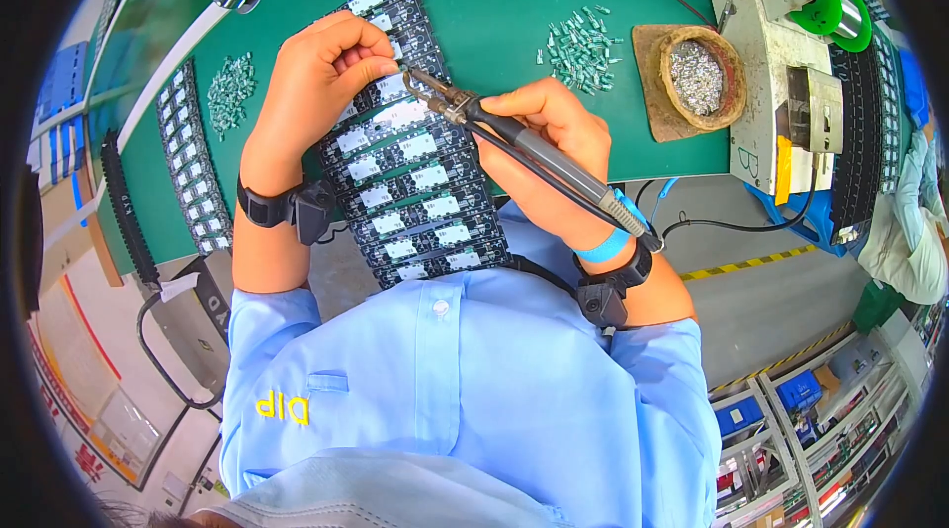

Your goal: The person solders components onto a circuit board using a soldering iron and then picks up the board to inspect both sides.

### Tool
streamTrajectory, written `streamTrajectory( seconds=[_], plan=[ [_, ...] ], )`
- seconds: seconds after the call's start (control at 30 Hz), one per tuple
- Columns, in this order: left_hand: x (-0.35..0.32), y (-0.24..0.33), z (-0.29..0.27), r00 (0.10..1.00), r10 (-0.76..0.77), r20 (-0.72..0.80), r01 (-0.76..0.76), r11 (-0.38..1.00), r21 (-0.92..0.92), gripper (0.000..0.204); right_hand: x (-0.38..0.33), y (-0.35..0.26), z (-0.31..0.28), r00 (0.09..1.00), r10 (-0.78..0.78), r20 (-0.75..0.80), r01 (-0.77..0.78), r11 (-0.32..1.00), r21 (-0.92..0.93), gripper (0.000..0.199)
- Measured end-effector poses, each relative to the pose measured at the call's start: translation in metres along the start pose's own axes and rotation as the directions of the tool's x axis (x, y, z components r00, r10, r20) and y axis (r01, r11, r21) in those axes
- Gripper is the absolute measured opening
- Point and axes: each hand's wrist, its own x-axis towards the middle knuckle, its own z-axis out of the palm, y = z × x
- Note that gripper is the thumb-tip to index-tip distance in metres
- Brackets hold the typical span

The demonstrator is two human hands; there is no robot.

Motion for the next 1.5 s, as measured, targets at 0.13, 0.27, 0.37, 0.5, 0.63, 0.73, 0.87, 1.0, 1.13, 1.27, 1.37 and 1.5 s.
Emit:
streamTrajectory(
  seconds=[0.13, 0.27, 0.37, 0.5, 0.63, 0.73, 0.87, 1.0, 1.13, 1.27, 1.37, 1.5],
  plan=[
    [0.001, 0.002, 0.000, 1.000, -0.005, 0.005, 0.005, 1.000, -0.006, 0.013, -0.004, 0.000, -0.004, 1.000, -0.012, -0.017, 0.012, 0.999, 0.039, 0.023],
    [0.001, 0.000, 0.001, 1.000, 0.005, -0.001, -0.005, 1.000, -0.020, 0.013, -0.020, -0.005, -0.015, 0.987, -0.054, -0.152, 0.055, 0.998, 0.004, 0.024],
    [0.001, 0.002, -0.001, 1.000, -0.025, 0.006, 0.025, 0.999, -0.019, 0.013, -0.038, -0.005, -0.033, 0.899, -0.299, -0.320, 0.188, 0.924, -0.334, 0.031],
    [0.000, 0.003, -0.002, 1.000, -0.031, 0.001, 0.031, 0.999, -0.017, 0.012, -0.066, -0.002, -0.068, 0.727, -0.527, -0.440, 0.259, 0.804, -0.535, 0.033],
    [0.000, 0.003, -0.002, 1.000, -0.027, 0.001, 0.027, 0.999, -0.021, 0.012, -0.077, 0.003, -0.080, 0.774, -0.433, -0.463, 0.028, 0.753, -0.658, 0.031],
    [0.000, 0.003, -0.001, 1.000, -0.017, 0.018, 0.018, 1.000, -0.013, 0.012, -0.077, 0.004, -0.074, 0.713, -0.442, -0.544, 0.167, 0.861, -0.480, 0.031],
    [-0.001, 0.002, -0.001, 1.000, -0.024, 0.010, 0.024, 1.000, -0.019, 0.012, -0.071, 0.007, -0.074, 0.715, -0.461, -0.525, 0.177, 0.847, -0.502, 0.030],
    [-0.002, 0.005, -0.001, 0.999, -0.043, 0.017, 0.043, 0.999, -0.002, 0.012, -0.062, 0.000, -0.066, 0.743, -0.450, -0.496, 0.230, 0.867, -0.442, 0.032],
    [-0.001, 0.004, -0.002, 0.999, -0.033, -0.001, 0.033, 0.999, 0.004, 0.013, -0.049, 0.002, -0.047, 0.806, -0.440, -0.396, 0.339, 0.891, -0.301, 0.033],
    [0.000, 0.003, -0.001, 0.999, -0.032, 0.000, 0.032, 0.999, -0.014, 0.013, -0.031, 0.005, -0.021, 0.895, -0.355, -0.271, 0.313, 0.931, -0.186, 0.034],
    [-0.002, 0.002, -0.001, 1.000, -0.016, -0.002, 0.016, 1.000, -0.017, 0.012, -0.015, 0.011, -0.011, 0.907, -0.356, -0.224, 0.339, 0.934, -0.111, 0.032],
    [-0.003, -0.001, -0.004, 0.996, -0.051, -0.072, 0.045, 0.995, -0.087, 0.011, -0.011, 0.012, -0.010, 0.940, -0.262, -0.219, 0.253, 0.965, -0.070, 0.030]
  ],
)
